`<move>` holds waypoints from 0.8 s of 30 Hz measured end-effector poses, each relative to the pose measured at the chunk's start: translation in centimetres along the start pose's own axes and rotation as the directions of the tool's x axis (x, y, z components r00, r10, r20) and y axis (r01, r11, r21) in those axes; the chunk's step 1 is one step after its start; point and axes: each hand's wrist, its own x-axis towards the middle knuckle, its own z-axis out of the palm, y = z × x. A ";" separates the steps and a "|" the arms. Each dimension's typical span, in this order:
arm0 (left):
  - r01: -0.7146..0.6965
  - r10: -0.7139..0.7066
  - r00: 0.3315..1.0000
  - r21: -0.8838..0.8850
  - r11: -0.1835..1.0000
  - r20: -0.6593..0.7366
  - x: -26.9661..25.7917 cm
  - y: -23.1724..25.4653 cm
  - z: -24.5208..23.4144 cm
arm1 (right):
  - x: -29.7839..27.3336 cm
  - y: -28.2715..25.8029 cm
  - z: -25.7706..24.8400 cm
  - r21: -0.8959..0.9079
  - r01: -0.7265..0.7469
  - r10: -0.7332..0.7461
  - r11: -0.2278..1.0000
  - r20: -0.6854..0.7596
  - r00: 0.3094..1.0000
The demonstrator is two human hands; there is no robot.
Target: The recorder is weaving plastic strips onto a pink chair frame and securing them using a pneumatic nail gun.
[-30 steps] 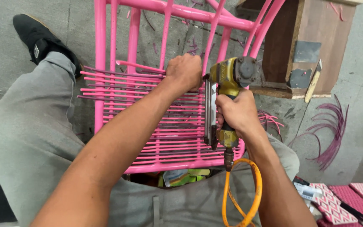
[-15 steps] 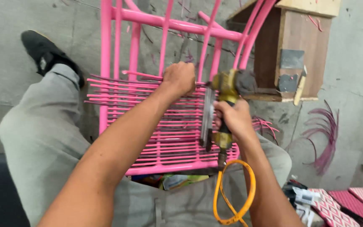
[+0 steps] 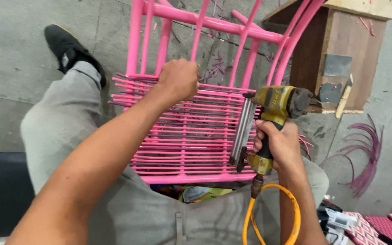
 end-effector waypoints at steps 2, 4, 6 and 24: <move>-0.012 0.013 1.000 0.055 0.998 -0.017 0.5 0.2 1.1 | -0.3 0.2 -0.6 -0.022 0.020 -0.020 1.000 0.005 1.000; -0.019 0.025 0.999 0.127 0.992 -0.039 1.0 0.3 1.3 | -0.1 0.5 -0.9 -0.030 0.047 -0.047 0.998 0.021 0.999; -0.069 0.074 0.997 0.156 0.985 -0.028 1.2 1.2 1.3 | -0.1 0.9 -1.6 -0.032 0.056 -0.056 0.998 0.008 0.998; 0.002 -0.006 0.994 0.033 0.999 0.109 4.3 7.5 4.0 | 0.5 2.3 -3.3 0.028 0.056 -0.059 0.998 0.105 0.993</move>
